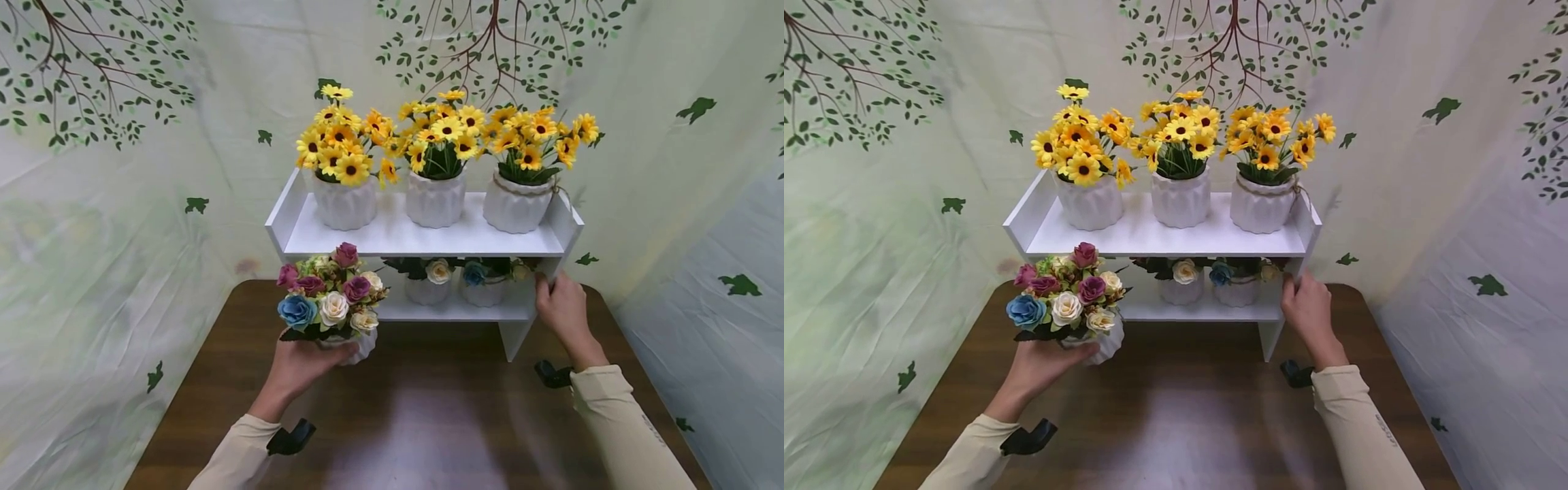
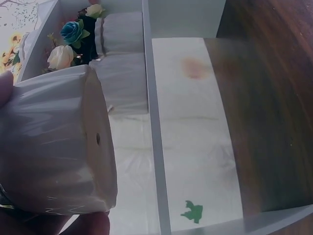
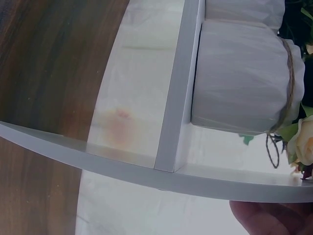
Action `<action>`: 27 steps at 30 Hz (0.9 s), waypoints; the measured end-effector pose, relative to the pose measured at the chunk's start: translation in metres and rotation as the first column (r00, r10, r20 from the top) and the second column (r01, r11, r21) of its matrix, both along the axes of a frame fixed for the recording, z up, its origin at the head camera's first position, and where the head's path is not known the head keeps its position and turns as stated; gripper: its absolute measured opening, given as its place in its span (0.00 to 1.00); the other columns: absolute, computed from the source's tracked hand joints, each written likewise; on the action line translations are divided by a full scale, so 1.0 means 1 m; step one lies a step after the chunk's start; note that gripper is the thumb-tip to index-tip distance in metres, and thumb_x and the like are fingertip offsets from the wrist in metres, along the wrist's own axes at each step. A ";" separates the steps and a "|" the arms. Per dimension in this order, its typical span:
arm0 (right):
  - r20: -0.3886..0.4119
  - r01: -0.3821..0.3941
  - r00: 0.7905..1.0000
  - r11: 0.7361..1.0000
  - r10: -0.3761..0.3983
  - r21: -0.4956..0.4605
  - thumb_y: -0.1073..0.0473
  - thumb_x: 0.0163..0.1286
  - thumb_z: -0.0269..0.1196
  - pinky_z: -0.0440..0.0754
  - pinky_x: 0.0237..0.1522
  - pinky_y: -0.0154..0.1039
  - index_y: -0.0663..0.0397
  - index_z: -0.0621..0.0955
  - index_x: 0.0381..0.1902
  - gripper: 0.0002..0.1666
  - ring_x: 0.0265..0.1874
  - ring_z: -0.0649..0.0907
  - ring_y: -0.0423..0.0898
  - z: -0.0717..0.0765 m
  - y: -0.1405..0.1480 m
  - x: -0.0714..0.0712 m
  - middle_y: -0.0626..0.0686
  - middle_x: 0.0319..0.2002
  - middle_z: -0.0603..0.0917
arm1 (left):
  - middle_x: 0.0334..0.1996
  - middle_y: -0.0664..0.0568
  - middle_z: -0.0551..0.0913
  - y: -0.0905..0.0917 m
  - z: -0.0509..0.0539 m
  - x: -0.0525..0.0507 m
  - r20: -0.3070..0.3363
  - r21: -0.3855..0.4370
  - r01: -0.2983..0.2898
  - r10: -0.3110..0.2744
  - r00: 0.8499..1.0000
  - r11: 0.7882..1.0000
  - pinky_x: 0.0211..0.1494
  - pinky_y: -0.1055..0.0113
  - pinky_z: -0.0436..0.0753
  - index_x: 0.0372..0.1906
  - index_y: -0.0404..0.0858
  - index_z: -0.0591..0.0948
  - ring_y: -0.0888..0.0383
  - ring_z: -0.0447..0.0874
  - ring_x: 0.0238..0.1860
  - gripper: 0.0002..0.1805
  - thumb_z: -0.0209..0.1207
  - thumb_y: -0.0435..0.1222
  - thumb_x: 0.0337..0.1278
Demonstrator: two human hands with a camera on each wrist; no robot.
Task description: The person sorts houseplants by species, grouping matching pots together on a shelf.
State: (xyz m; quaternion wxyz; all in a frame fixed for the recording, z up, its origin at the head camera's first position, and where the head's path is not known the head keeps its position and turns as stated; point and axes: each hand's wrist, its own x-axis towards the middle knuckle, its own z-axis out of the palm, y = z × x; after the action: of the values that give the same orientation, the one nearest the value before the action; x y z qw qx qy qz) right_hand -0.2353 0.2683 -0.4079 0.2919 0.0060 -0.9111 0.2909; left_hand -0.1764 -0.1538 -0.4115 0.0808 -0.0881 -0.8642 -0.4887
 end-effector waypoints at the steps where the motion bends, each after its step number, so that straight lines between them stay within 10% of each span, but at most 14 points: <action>1: -0.008 -0.001 1.000 1.000 0.001 0.001 0.57 0.73 0.48 0.74 0.27 0.63 0.66 0.72 0.25 0.19 0.23 0.79 0.67 0.000 0.000 0.000 0.71 0.22 0.80 | 0.64 0.46 0.78 0.001 0.000 0.000 0.009 0.002 -0.003 0.003 1.000 1.000 0.64 0.46 0.78 0.67 0.43 0.68 0.48 0.77 0.64 0.47 0.79 0.43 0.37; 20: 0.058 0.013 0.998 1.000 -0.013 -0.010 0.60 0.75 0.50 0.77 0.35 0.67 0.72 0.76 0.33 0.18 0.33 0.83 0.73 0.002 -0.001 0.001 0.77 0.33 0.83 | 0.61 0.52 0.80 0.038 -0.003 -0.042 -0.073 -0.043 -0.092 0.089 0.993 0.995 0.65 0.44 0.76 0.65 0.49 0.71 0.51 0.77 0.63 0.48 0.79 0.54 0.32; 27: 0.050 0.003 0.999 1.000 -0.002 -0.009 0.60 0.75 0.50 0.78 0.33 0.66 0.72 0.76 0.34 0.18 0.31 0.83 0.72 0.002 -0.001 0.000 0.76 0.32 0.83 | 0.59 0.49 0.80 0.040 -0.006 -0.053 0.000 -0.074 -0.135 0.135 0.991 0.988 0.62 0.46 0.78 0.65 0.47 0.69 0.50 0.78 0.60 0.50 0.78 0.56 0.32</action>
State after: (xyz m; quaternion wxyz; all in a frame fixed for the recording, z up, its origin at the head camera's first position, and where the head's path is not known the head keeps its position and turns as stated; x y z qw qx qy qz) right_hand -0.2351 0.2670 -0.4057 0.2693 -0.0038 -0.9168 0.2947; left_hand -0.2290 -0.1139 -0.4178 0.1083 -0.0311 -0.8857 -0.4503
